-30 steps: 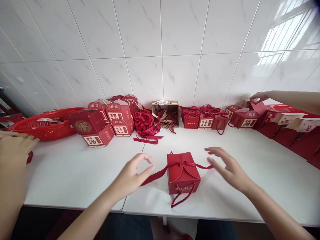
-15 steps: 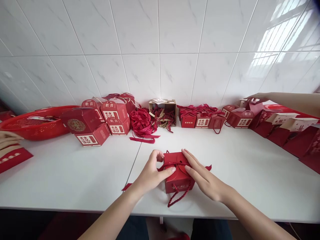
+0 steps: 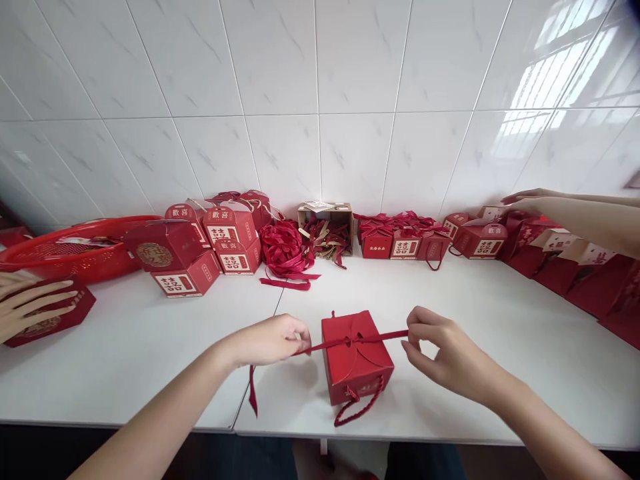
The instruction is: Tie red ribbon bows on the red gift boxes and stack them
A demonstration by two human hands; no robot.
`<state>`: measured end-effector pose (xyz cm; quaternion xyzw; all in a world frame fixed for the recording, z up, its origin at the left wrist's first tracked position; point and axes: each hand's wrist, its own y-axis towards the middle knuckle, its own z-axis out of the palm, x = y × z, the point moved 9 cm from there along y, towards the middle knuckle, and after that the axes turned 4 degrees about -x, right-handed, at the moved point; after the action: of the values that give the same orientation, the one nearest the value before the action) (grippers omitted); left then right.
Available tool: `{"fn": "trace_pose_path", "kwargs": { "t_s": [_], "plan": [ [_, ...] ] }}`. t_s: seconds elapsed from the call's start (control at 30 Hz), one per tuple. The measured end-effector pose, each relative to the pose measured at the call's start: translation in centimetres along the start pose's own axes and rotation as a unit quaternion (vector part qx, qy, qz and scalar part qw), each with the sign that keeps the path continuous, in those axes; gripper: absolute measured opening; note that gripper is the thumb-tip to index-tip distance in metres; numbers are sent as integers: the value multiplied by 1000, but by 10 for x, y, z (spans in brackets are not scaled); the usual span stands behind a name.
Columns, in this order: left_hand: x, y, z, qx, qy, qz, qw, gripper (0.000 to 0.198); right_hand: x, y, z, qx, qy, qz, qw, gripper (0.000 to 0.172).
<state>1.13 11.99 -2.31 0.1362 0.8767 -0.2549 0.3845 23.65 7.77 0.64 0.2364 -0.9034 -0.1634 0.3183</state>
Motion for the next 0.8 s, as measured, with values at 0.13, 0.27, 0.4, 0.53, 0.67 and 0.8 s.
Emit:
{"fn": "trace_pose_path", "kwargs": {
  "t_s": [0.13, 0.27, 0.4, 0.53, 0.67, 0.8],
  "plan": [
    [-28, -3, 21, 175, -59, 66, 981, 18, 17, 0, -19, -238, -38, -40, 970, 30],
    [-43, -1, 19, 58, -154, 103, 981, 27, 35, 7, -14, -248, 79, -55, 964, 23],
    [-51, -13, 24, -97, -156, 146, 972, 26, 47, 19, 6, -137, 184, -6, 973, 32],
    [-62, -28, 28, -244, 22, 197, 949, 27, 41, 26, 31, -56, 233, 92, 967, 33],
    [-67, -34, 34, -314, 159, 260, 899, 38, 35, 29, 41, -34, 246, 133, 959, 16],
    [-63, -34, 37, -300, 191, 328, 875, 45, 34, 32, 43, 4, 230, 162, 960, 12]
  ]
}}
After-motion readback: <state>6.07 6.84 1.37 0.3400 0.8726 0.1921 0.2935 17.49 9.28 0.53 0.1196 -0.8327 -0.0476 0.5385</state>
